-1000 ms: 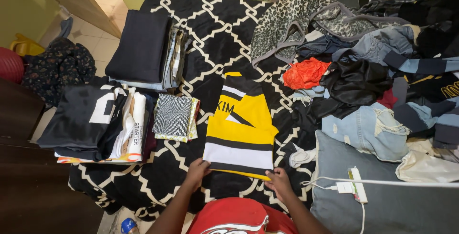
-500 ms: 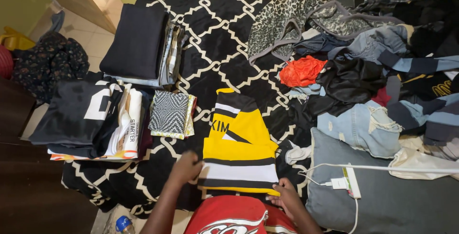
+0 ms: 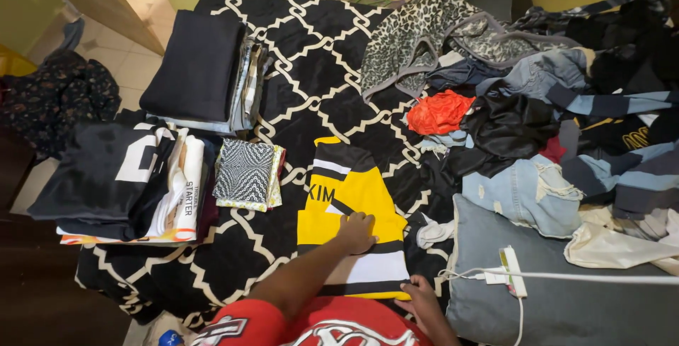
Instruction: Folding and stacking various garments on a bed
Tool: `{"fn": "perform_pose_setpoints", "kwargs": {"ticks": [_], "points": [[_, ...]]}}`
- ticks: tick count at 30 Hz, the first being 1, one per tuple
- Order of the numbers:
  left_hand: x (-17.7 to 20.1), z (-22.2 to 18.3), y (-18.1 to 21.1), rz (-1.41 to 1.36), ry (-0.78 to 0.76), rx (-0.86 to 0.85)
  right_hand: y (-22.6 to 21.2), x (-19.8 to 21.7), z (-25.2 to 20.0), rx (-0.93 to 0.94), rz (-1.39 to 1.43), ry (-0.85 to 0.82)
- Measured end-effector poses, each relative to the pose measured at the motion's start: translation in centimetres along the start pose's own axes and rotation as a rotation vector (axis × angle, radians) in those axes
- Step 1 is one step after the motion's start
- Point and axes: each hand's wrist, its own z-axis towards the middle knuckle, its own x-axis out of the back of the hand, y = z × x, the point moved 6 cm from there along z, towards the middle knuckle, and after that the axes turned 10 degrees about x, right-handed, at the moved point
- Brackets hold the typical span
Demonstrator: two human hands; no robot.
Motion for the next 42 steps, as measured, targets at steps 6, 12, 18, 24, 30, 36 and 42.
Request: {"fn": "perform_pose_setpoints", "kwargs": {"ticks": [6,12,18,24,30,36,42], "points": [[-2.1,4.3,0.1,-0.086,0.091,-0.047,3.1,1.5,2.2,-0.131,-0.046,-0.079],[1.1,0.1,-1.1,-0.143,0.221,0.116,6.8,3.2,4.2,-0.135,0.042,-0.079],[-1.4,-7.8,-13.9,-0.53,0.505,0.655,4.5,2.3,3.1,-0.098,-0.174,-0.035],[-13.5,-9.0,-22.1,-1.032,0.114,0.693,4.5,2.1,5.2,0.048,-0.339,0.022],[-12.4,-9.5,-18.3,-0.989,0.109,0.658,2.1,0.0,4.4,0.562,-0.981,-0.105],[-11.5,-11.2,-14.8,-1.594,-0.09,0.787,-4.8,-6.7,-4.5,0.949,-1.809,-0.314],[-8.8,-11.6,-13.3,-1.963,-0.178,0.784,-0.5,-9.5,-2.3,1.308,-1.765,-0.562]]}}
